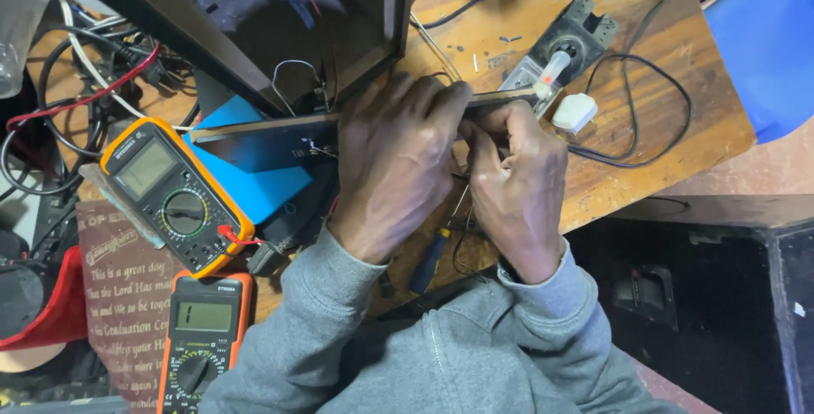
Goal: Preparing wires by stripping insulation and twisting them, then manipulating a circuit board for repair.
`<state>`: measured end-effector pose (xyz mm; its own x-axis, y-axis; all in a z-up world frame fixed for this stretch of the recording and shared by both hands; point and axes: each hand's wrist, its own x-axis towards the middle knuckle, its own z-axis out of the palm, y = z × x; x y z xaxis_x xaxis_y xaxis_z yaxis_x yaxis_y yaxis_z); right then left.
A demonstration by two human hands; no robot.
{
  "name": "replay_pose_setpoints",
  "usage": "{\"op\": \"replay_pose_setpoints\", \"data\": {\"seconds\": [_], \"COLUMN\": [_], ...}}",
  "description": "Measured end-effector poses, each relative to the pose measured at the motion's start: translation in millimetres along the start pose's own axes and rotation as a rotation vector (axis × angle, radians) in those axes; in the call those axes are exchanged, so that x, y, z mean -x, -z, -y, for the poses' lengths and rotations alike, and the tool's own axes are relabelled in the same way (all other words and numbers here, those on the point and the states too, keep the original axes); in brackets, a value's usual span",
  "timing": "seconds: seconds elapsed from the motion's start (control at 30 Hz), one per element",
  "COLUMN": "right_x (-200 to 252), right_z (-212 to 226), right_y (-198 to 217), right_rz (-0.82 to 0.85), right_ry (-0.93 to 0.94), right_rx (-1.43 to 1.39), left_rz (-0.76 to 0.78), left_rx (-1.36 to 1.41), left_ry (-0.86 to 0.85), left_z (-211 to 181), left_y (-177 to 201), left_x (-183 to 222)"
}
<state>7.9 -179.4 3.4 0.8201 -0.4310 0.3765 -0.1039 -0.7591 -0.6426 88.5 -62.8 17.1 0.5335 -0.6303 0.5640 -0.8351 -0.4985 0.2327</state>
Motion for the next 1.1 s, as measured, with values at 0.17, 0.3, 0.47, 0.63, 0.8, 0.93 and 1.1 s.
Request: {"op": "replay_pose_setpoints", "data": {"seconds": [0.17,0.3,0.47,0.63,0.8,0.93,1.1], "right_x": [5.2,0.1,-2.4,-8.7,-11.0,-12.7,-14.1], "right_z": [-11.3,-15.6,-27.7,-40.3,-47.4,-48.3,-46.9], "right_y": [-12.7,-6.2,16.6,12.4,-5.4,-7.5,-7.7], "right_rz": [-0.057,0.017,-0.158,-0.146,-0.049,-0.060,-0.104], "right_ry": [0.008,-0.051,0.165,0.194,0.098,0.113,0.210], "right_rx": [-0.016,-0.307,-0.194,-0.169,-0.521,-0.505,-0.277], "left_rz": [-0.028,0.031,0.011,0.000,0.030,0.028,0.006], "left_rx": [0.032,0.079,0.092,0.080,0.041,0.045,0.068], "left_ry": [-0.021,-0.034,-0.027,-0.025,0.000,0.006,0.013], "left_z": [5.5,10.5,10.5,10.4,9.1,9.6,9.2], "left_y": [-4.8,-0.6,-3.7,-4.8,-1.1,-3.4,-1.4], "left_x": [0.3,-1.8,-4.0,-6.2,-8.0,-8.9,-10.8]}}
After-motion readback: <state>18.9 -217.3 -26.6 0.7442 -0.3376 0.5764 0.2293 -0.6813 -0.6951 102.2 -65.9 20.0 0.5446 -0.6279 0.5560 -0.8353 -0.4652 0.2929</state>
